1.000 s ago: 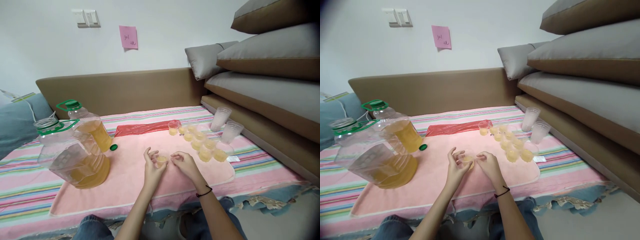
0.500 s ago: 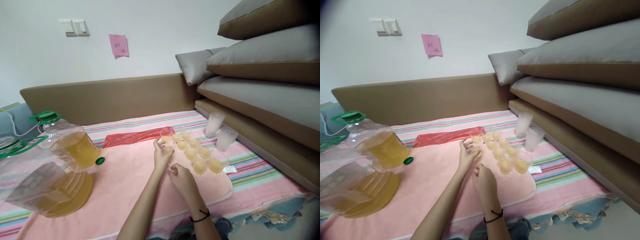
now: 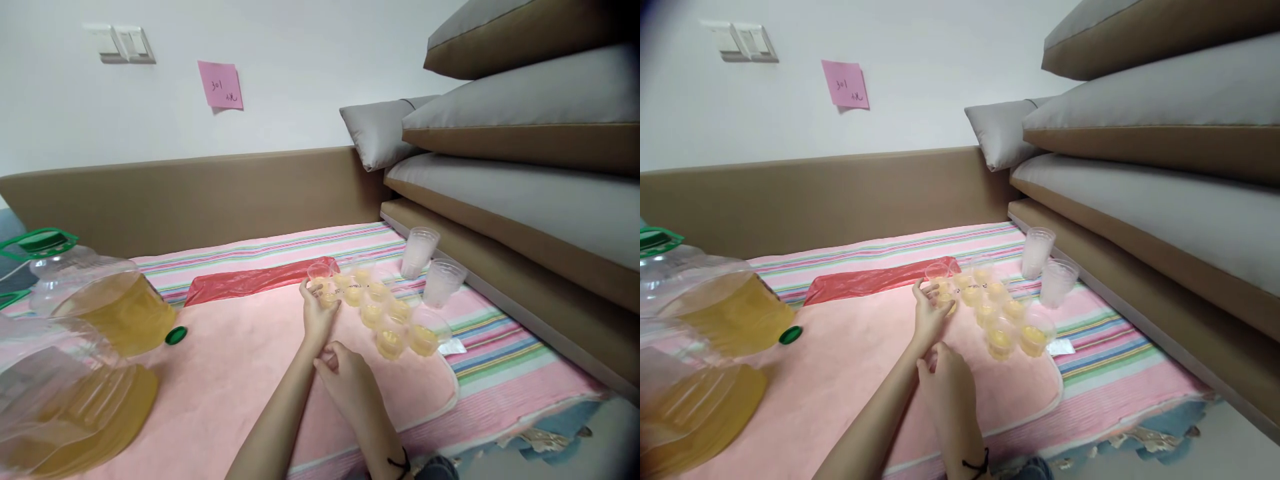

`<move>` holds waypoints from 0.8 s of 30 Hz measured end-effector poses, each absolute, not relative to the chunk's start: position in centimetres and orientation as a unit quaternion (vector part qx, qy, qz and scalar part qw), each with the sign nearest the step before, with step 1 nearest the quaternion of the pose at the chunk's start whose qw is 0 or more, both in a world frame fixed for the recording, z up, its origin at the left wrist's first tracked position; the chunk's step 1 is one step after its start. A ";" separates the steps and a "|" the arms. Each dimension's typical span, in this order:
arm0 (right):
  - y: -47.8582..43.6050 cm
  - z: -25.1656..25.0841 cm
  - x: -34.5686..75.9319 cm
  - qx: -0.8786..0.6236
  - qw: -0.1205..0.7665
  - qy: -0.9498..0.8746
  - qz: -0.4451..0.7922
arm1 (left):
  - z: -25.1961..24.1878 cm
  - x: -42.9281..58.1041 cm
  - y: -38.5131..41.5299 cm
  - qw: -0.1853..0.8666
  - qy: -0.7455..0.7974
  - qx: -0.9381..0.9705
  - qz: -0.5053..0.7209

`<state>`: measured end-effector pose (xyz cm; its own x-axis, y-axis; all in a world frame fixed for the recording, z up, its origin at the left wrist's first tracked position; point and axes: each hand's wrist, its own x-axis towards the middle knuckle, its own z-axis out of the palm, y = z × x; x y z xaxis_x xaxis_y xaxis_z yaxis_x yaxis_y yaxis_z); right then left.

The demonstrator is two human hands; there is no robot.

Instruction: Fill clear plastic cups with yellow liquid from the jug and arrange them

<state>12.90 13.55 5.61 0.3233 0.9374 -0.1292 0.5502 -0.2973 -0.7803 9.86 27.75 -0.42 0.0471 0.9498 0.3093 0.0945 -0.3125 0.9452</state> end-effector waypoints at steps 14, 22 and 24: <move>13.4 5.6 12.3 -0.741 0.321 -0.505 0.305 | -0.5 9.8 28.3 0.388 0.429 0.622 0.527; 13.1 5.8 11.9 -0.740 0.317 -0.508 0.306 | -0.9 9.5 28.6 0.397 0.422 0.627 0.520; 13.1 5.7 11.8 -0.737 0.319 -0.511 0.305 | -1.0 9.4 28.6 0.397 0.418 0.628 0.523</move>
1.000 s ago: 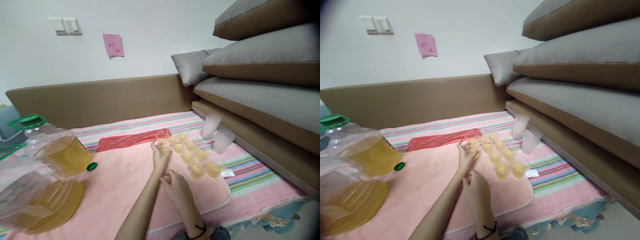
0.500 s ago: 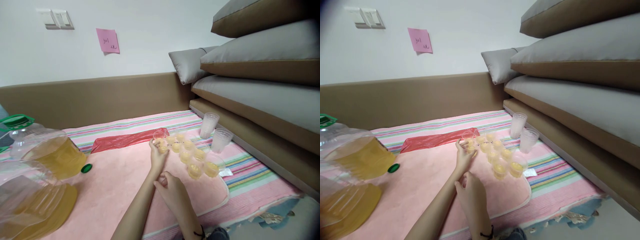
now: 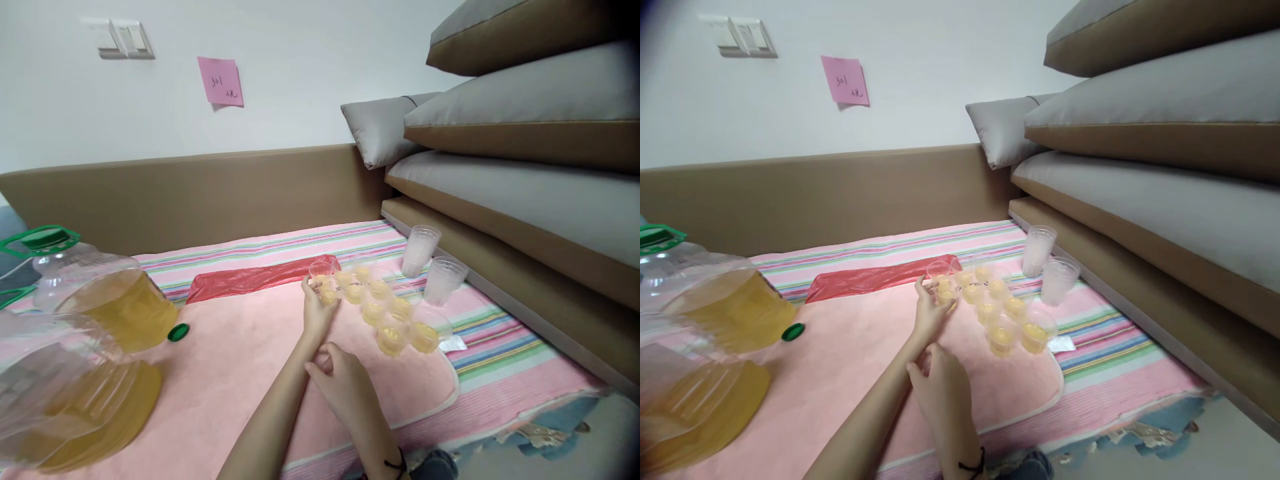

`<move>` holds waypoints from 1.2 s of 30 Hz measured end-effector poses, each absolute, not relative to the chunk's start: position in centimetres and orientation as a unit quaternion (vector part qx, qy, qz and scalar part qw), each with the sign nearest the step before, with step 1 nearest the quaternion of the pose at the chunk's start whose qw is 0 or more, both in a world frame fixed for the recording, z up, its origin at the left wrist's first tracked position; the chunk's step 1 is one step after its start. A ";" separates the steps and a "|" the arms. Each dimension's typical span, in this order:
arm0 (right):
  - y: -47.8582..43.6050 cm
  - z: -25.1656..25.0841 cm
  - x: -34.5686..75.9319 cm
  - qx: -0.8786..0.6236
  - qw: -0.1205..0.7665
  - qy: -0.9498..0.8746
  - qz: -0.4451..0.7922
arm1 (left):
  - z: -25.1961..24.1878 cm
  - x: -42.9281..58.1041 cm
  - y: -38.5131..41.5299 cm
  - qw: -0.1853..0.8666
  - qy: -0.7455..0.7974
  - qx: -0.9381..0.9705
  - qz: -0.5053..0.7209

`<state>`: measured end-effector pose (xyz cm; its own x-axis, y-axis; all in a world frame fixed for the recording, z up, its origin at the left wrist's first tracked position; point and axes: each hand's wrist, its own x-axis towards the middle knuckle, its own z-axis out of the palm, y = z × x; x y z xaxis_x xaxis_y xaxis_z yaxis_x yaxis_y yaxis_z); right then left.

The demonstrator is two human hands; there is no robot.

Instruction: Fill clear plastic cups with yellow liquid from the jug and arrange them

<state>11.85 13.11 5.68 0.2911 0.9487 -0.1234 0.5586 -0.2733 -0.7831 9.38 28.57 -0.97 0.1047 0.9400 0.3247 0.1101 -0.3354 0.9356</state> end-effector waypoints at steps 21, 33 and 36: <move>13.8 4.9 13.0 -0.733 0.327 -0.523 0.289 | 1.1 2.7 23.5 0.340 0.440 0.660 0.505; 13.6 3.9 13.4 -0.727 0.368 -0.525 0.245 | 0.6 -10.2 15.3 0.261 0.427 0.794 0.344; 13.5 3.0 13.4 -0.718 0.377 -0.539 0.226 | 0.2 -10.7 14.3 0.236 0.419 0.808 0.340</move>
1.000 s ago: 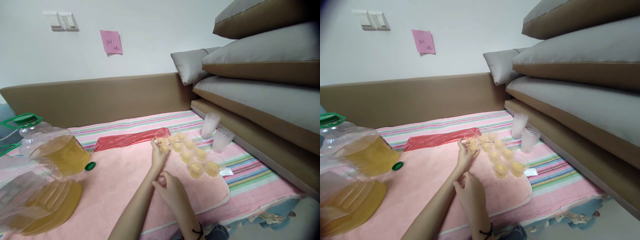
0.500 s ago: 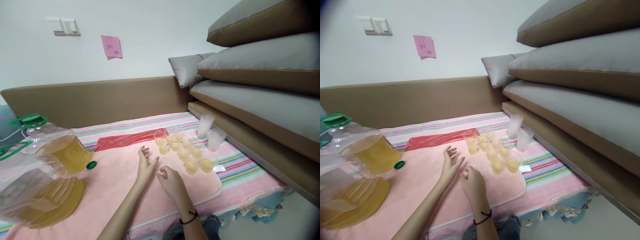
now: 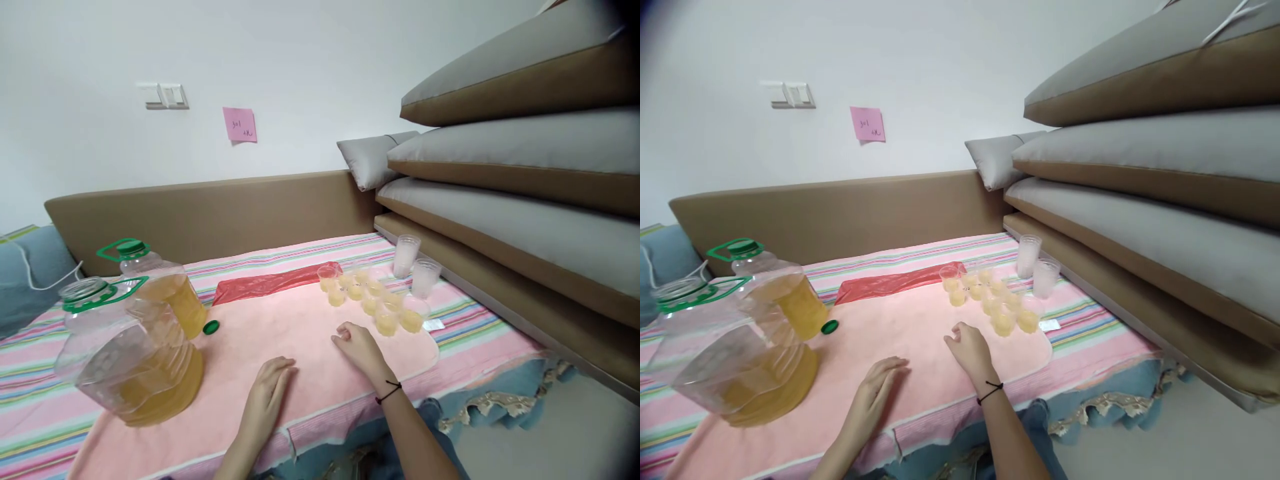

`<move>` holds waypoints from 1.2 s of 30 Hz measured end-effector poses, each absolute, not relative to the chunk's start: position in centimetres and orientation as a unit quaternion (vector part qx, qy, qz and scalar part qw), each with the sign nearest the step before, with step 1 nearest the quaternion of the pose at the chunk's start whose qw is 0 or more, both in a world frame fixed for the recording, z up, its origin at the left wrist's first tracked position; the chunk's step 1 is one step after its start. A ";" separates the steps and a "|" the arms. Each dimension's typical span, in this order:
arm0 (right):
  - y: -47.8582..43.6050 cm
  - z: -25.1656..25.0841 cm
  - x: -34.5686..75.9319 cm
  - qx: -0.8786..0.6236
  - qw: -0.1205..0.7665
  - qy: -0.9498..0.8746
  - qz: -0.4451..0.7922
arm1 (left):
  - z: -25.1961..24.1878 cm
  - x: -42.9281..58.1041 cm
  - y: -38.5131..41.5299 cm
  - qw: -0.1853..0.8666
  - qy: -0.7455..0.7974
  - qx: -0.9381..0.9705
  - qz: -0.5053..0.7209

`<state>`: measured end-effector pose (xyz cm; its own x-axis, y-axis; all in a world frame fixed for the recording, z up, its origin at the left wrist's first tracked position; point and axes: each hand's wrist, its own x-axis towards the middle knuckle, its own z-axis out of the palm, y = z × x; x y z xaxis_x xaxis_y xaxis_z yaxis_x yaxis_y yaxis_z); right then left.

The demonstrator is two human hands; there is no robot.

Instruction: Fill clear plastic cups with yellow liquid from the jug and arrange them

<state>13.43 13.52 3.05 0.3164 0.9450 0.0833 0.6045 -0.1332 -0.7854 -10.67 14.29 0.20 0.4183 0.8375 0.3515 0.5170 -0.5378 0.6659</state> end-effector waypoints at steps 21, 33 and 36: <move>12.4 9.3 35.8 -0.737 0.537 -0.410 -0.034 | -0.9 -9.6 13.5 0.052 0.222 0.929 0.291; 17.7 6.1 44.3 -0.779 0.460 -0.425 0.026 | -0.6 -8.2 13.2 -0.122 0.112 0.950 0.264; 18.7 5.5 45.0 -0.780 0.458 -0.426 0.033 | -0.6 -8.0 13.8 -0.153 0.111 0.942 0.277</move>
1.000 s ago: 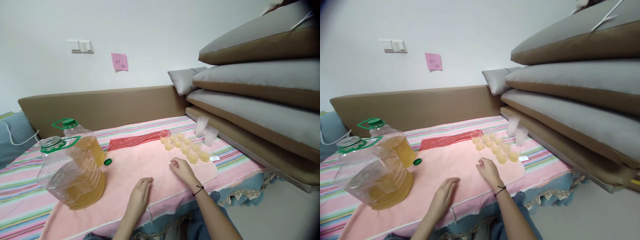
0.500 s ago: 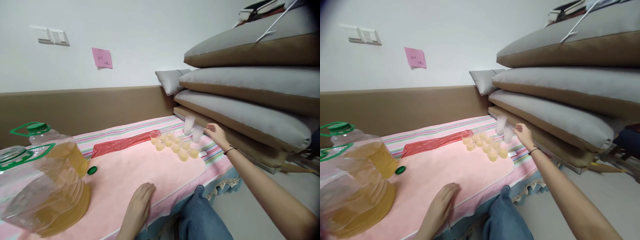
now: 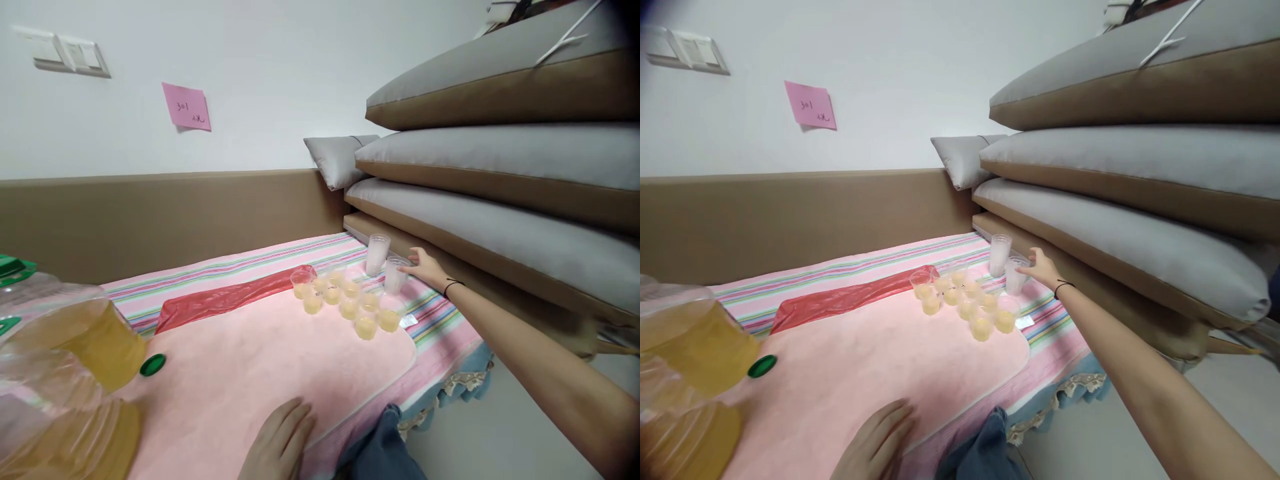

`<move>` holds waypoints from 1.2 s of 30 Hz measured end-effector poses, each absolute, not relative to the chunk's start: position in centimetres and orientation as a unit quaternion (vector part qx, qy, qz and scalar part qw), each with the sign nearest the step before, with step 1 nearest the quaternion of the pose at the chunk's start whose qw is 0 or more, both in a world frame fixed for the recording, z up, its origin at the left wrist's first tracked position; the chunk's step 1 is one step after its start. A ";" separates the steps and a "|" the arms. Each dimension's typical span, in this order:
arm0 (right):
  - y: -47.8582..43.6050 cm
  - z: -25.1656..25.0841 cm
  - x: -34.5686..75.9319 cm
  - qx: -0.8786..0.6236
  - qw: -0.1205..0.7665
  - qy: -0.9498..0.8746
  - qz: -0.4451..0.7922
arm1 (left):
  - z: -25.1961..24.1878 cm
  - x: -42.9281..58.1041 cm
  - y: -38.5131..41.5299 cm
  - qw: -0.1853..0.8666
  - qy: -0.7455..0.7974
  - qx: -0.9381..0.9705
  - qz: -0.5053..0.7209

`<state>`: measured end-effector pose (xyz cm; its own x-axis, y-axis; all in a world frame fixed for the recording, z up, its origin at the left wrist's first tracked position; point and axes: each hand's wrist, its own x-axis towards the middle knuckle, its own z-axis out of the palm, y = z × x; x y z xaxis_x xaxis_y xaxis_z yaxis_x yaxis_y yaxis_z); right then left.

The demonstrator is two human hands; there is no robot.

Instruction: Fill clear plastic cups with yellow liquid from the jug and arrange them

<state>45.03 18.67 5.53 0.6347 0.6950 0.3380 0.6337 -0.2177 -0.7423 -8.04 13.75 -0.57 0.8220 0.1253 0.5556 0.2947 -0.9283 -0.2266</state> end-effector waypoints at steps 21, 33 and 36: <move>19.0 4.1 45.4 -0.765 0.487 -0.418 0.054 | -0.8 -8.0 14.3 0.157 -0.140 -0.933 -0.291; 17.6 5.7 43.8 -0.760 0.493 -0.424 0.011 | -1.0 -8.0 14.1 0.132 -0.151 -0.938 -0.284; 17.2 5.9 43.4 -0.757 0.494 -0.429 0.002 | -1.0 -8.0 14.1 0.137 -0.149 -0.940 -0.276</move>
